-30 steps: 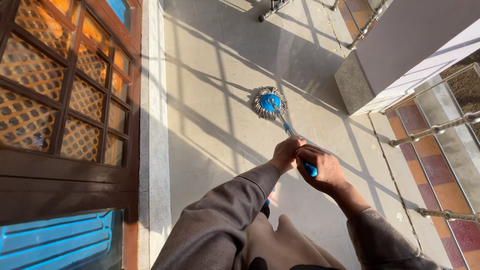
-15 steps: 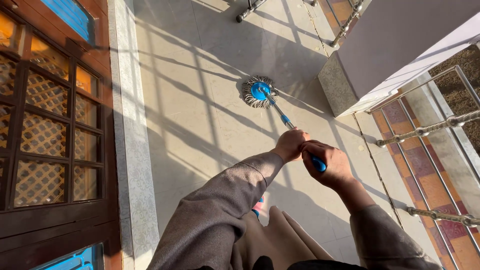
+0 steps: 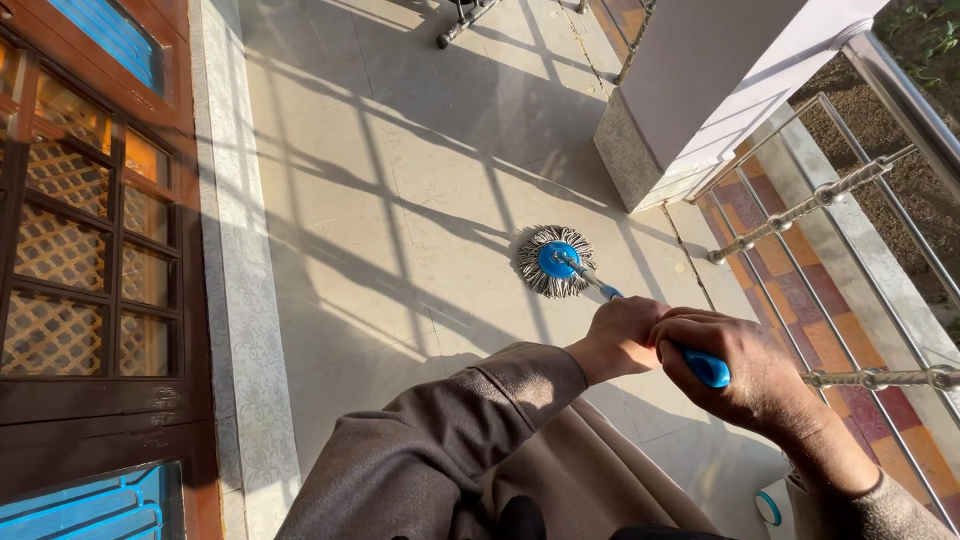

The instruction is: The person mops a tiled balcony floor using a blue spin mop. They move the mop back and forth across the surface, occasionally dipping it into a spin bucket to wring it out, and continue mopping around a stationary exercise bike.

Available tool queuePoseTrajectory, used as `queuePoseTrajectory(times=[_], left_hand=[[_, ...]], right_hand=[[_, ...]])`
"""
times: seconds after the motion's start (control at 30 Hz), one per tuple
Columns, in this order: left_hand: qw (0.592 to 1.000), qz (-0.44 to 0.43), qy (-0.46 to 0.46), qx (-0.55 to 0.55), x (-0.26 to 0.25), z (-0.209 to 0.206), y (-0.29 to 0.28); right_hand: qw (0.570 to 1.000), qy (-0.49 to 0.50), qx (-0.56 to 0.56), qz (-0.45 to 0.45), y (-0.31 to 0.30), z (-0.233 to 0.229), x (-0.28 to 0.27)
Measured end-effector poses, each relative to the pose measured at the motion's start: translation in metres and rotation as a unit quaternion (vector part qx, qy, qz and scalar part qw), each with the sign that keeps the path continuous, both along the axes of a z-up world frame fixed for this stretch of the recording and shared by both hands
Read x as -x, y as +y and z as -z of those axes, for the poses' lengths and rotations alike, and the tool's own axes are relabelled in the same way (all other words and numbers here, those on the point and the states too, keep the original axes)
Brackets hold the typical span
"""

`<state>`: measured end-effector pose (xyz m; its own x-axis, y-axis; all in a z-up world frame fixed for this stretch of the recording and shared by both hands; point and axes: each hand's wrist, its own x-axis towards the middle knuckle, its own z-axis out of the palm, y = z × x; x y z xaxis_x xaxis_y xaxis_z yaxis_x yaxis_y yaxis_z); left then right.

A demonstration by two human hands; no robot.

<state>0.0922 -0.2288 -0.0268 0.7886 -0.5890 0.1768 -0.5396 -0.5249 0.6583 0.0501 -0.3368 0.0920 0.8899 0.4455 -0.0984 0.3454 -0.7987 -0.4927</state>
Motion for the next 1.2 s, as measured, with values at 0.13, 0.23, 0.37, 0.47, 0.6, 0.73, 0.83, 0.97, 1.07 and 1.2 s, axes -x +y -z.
queuePoseTrajectory(times=[0.13, 0.23, 0.37, 0.47, 0.6, 0.73, 0.83, 0.97, 1.07, 1.2], left_hand=[[1.000, -0.002, 0.008, -0.029, -0.013, 0.020, -0.023], [0.990, 0.006, 0.101, -0.095, -0.051, 0.054, -0.038], [0.989, -0.013, 0.116, -0.088, -0.130, 0.144, -0.056], [0.988, -0.044, 0.122, -0.084, -0.212, 0.215, -0.077], [0.991, -0.052, 0.064, -0.101, -0.239, 0.161, -0.086], [0.988, -0.037, 0.053, -0.139, -0.235, 0.159, -0.130], [0.984, -0.018, 0.021, -0.174, -0.211, 0.158, -0.166], [0.979, -0.006, 0.049, -0.196, -0.157, 0.166, -0.231], [0.980, 0.000, 0.066, -0.190, -0.106, 0.140, -0.272], [0.988, 0.012, 0.025, -0.150, -0.012, 0.064, -0.307]], right_hand=[[1.000, -0.015, -0.024, -0.003, -0.022, 0.025, -0.006], [0.999, -0.017, -0.039, 0.033, -0.039, 0.070, -0.035], [0.994, -0.106, -0.020, 0.014, -0.044, 0.130, -0.102], [0.989, -0.146, -0.022, 0.010, -0.058, 0.165, -0.167], [0.985, -0.167, -0.038, 0.008, -0.086, 0.183, -0.221], [0.987, -0.150, -0.049, 0.028, -0.125, 0.164, -0.212], [0.993, -0.101, -0.061, 0.016, -0.159, 0.144, -0.186], [0.997, -0.055, -0.047, 0.025, -0.207, 0.103, -0.129], [0.999, -0.009, -0.044, 0.030, -0.240, 0.060, -0.078], [0.999, 0.031, 0.017, -0.002, -0.293, 0.030, 0.001]])
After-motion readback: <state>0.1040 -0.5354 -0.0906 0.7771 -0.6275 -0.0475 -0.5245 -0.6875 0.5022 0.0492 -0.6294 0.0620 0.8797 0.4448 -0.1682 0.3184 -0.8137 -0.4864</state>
